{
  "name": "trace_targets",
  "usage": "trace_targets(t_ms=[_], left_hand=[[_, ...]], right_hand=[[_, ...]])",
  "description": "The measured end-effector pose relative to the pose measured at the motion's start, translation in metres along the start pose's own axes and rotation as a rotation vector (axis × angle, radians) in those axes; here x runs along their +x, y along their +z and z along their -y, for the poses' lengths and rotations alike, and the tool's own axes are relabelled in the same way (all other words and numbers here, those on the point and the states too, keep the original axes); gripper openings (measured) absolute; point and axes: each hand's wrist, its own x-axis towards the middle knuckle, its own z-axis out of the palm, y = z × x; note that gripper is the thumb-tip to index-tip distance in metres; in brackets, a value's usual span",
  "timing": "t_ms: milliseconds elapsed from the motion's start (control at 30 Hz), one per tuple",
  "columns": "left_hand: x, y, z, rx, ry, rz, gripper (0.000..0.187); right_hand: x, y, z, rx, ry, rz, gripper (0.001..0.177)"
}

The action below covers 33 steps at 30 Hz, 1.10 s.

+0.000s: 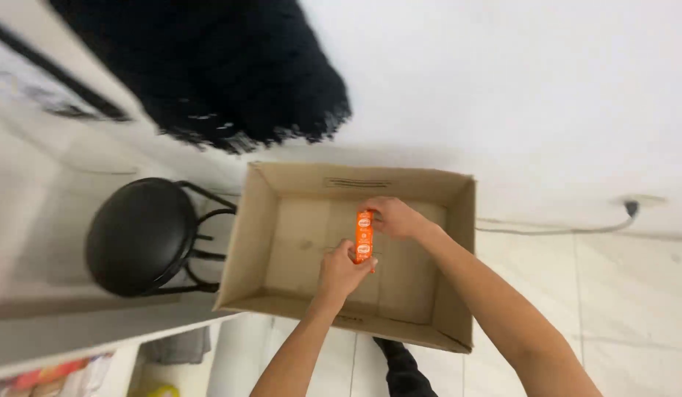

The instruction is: The person repeatedly picks various small household items from a white shelf and places them into a cardboard box on the floor. Items include orange tubes, small boxes, and bottles. The person handles items one at a time, moving back and forth between the shelf and the box.

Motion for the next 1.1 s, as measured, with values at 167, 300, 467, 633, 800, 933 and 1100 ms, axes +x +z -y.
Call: trace_targets(t_ms=[167,300,467,633,800,933,1100], left_hand=[[0.060,0.129,0.017,0.173,-0.034,0.237,0.044],[0.087,0.203,0.053,0.140,-0.021,0.313,0.038],[0.099,0.256,0.085,0.090,-0.006,0.390,0.038],[0.095,0.252,0.057,0.279,-0.029,0.433,0.038],[0.091,0.240,0.036,0.300,-0.119,0.462,0.045],[0.095,0.241,0.054,0.304,-0.134,0.430,0.044],[0.058,0.158,0.047,0.206,0.000,0.358,0.074]], right_hand=[[-0.017,0.061,-0.150,-0.085,0.404,0.201,0.042],[-0.031,0.110,-0.221,-0.082,0.518,0.305,0.060],[-0.041,0.181,-0.295,-0.087,0.589,0.373,0.066],[-0.040,0.172,-0.283,-0.137,0.622,0.439,0.059],[-0.038,0.175,-0.282,-0.234,0.633,0.446,0.047],[-0.034,0.180,-0.287,-0.263,0.677,0.398,0.063],[-0.017,0.131,-0.197,-0.329,0.572,0.452,0.069]])
